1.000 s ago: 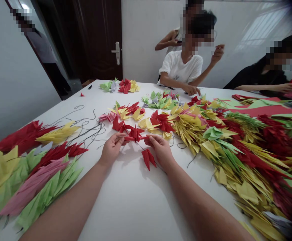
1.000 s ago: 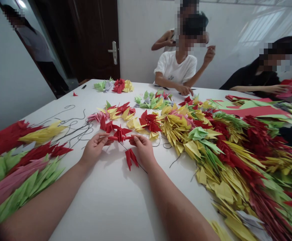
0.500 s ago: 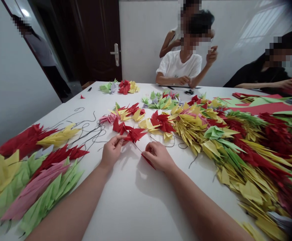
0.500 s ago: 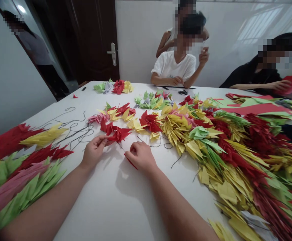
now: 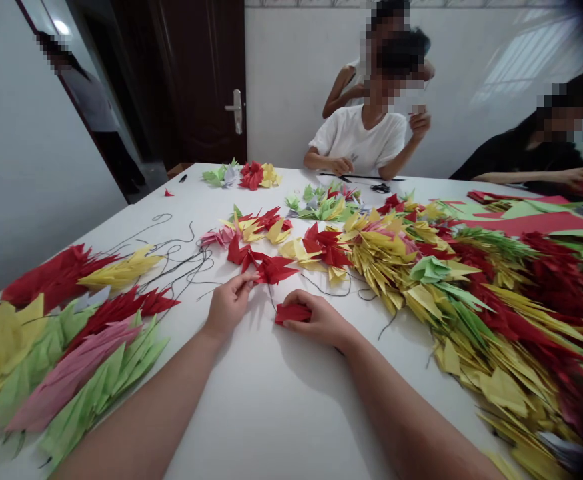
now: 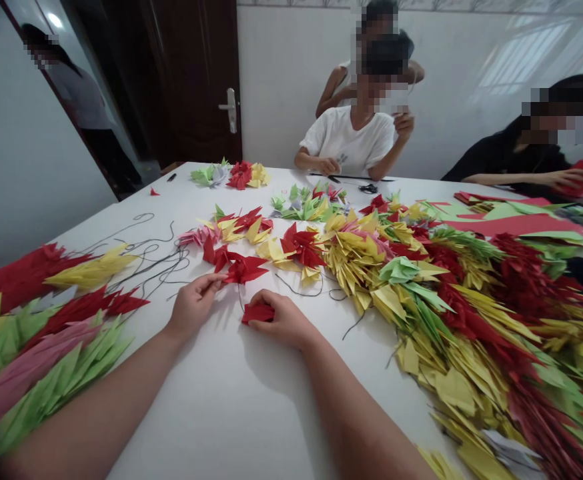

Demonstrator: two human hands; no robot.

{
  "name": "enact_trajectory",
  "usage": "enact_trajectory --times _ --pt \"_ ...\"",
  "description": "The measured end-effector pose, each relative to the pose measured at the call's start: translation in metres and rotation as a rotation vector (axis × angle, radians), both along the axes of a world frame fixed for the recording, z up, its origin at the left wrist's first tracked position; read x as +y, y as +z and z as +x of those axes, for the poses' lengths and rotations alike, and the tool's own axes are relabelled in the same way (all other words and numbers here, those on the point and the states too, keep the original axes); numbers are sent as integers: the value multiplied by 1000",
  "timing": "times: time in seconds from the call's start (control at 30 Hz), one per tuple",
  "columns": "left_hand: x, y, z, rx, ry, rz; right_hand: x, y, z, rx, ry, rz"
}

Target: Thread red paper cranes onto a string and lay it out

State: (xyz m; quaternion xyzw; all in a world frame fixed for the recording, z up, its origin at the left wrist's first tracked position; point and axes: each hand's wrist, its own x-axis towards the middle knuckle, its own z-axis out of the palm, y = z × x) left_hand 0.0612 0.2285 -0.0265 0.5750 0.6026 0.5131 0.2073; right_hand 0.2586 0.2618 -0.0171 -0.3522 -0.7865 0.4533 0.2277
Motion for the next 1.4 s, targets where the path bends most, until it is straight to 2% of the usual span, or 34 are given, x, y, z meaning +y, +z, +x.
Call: enact_trajectory --times 0.17,0.3,0.37,0.57,0.7,0.77,0.87,0.9,0.97,1.07,1.17,1.27,1.4 --pt "0 -1 0 79 -30 40 -2 -6 -8 390 -12 -335" --pt "-1 -1 0 139 -47 48 0 -6 -10 679 -157 -391" --pt "-1 -1 0 179 -48 48 2 -7 -9 756 -218 -409" --pt "0 -3 1 243 -40 34 3 -10 -10 695 -217 -382" --pt "-3 0 3 329 70 225 4 -12 -13 591 -174 -335" --pt "-6 3 5 368 9 271 3 -13 -15 553 -146 -264" --pt "-11 6 9 390 -235 154 -1 -12 -16 486 -87 -148" --pt "-12 7 10 382 -279 92 -3 -12 -16 468 -62 -120" --pt "-13 8 11 346 -297 -14 -6 -10 -16 463 -8 -91" --pt "-12 8 10 309 -312 -93 -10 -7 -15 506 50 -137" --pt "-12 8 9 295 -350 -111 -10 -6 -16 531 25 -189" --pt "-11 8 8 289 -389 -118 -9 -6 -17 529 -18 -153" --pt "-12 10 9 274 -377 -132 -10 -6 -17 511 10 -121"
